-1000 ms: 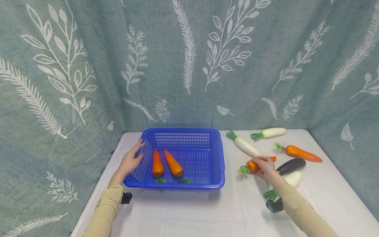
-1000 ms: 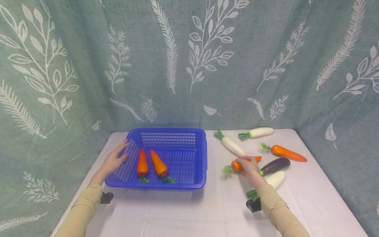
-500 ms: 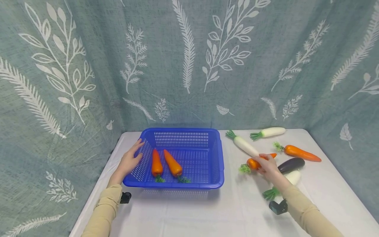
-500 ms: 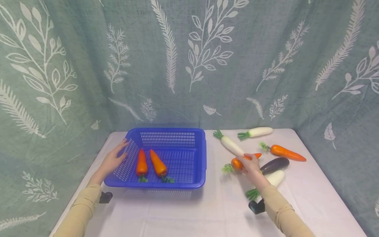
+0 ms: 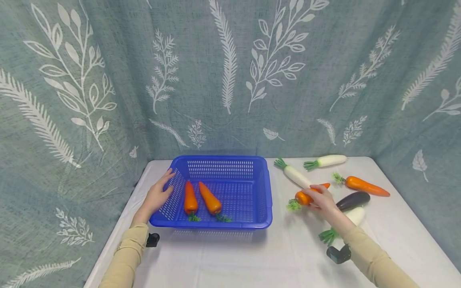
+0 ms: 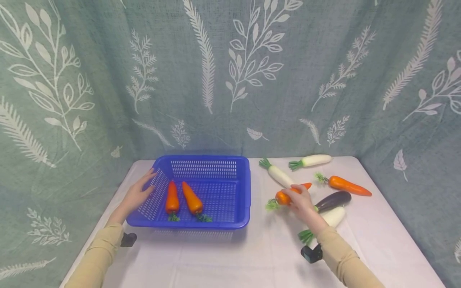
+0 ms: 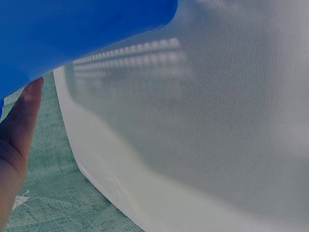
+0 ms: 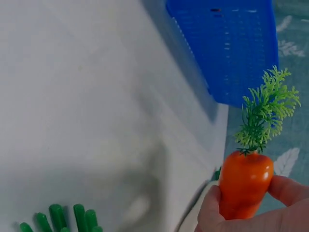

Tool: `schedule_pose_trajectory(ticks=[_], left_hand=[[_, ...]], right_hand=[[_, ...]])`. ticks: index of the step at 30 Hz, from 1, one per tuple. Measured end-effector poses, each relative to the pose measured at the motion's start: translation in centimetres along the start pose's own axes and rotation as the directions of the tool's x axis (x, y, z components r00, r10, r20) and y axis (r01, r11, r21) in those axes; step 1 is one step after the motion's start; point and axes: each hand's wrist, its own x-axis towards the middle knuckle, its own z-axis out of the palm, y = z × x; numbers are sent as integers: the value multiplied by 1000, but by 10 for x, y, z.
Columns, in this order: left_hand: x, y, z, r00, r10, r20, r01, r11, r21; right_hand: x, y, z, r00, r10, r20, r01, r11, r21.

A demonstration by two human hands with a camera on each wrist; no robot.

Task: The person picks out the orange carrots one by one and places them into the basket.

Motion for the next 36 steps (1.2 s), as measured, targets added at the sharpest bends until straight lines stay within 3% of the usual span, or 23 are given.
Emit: schedule_pose_trajectory(ticks=[20,36], left_hand=[[0,-1,0,1000,-13,13,13,1000,-3],[2,-3,1,1000,-22,14,22,1000,10]], right_hand=[[-17,-25,19,997,-55,54,51,996,68],[-30,-34,45,978,-147,146,128,983,129]])
